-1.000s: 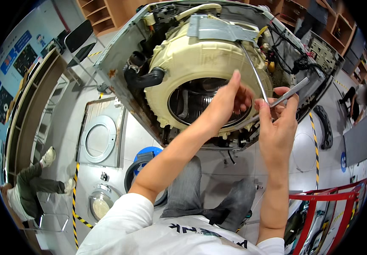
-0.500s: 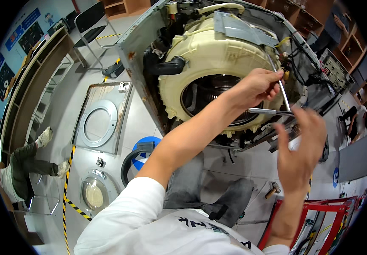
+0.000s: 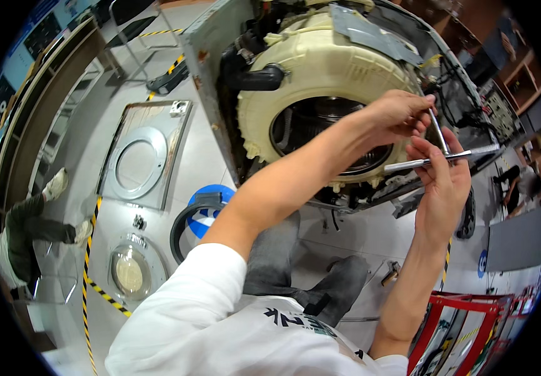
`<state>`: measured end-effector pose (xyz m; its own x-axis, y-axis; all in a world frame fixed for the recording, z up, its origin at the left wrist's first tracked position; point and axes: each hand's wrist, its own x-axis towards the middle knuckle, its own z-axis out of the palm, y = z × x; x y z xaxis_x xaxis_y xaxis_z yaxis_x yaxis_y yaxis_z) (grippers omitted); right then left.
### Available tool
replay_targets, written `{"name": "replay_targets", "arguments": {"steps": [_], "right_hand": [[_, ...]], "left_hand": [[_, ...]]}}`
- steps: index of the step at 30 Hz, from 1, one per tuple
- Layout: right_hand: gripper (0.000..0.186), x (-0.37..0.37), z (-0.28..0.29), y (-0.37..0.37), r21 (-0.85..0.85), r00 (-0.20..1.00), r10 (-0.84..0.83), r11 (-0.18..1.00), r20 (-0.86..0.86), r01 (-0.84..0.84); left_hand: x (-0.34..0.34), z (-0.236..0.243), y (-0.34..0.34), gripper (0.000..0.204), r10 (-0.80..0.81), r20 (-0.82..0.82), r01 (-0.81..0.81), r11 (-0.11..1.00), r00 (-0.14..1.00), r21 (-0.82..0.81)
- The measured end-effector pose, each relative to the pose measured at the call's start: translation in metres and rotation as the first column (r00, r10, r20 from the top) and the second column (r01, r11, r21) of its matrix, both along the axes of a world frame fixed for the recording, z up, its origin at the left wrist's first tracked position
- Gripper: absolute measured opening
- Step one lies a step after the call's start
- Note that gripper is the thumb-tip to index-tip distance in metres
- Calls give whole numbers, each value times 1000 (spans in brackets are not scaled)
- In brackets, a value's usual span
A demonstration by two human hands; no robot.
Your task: The person uses a socket wrench to loosen and remove bolts from the drum assembly of a washing machine, handling the bolts by hand.
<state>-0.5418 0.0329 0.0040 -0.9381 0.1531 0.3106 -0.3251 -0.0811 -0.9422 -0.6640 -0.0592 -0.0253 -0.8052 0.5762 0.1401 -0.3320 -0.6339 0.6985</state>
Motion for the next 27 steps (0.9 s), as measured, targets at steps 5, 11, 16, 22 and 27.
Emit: {"name": "replay_targets", "arguments": {"steps": [5, 11, 16, 22, 27], "right_hand": [[36, 7, 39, 22, 919, 948, 57, 268, -314, 289], [11, 8, 38, 14, 621, 619, 46, 47, -784, 783], [27, 25, 1, 15, 226, 985, -147, 966, 94, 122], [30, -1, 7, 7, 325, 985, -172, 932, 4, 162], [45, 19, 37, 1, 838, 826, -153, -177, -542, 517]], "left_hand": [[-13, 16, -14, 27, 45, -10, -46, 975, 999, -216], [-21, 17, -17, 26, 3, 49, 5, 989, 999, -149], [-18, 14, -12, 26, 5, 64, 8, 980, 998, -200], [-18, 16, -15, 26, -10, 73, 22, 986, 997, -167], [-31, 15, -20, 27, 4, 57, 9, 975, 998, -222]]}}
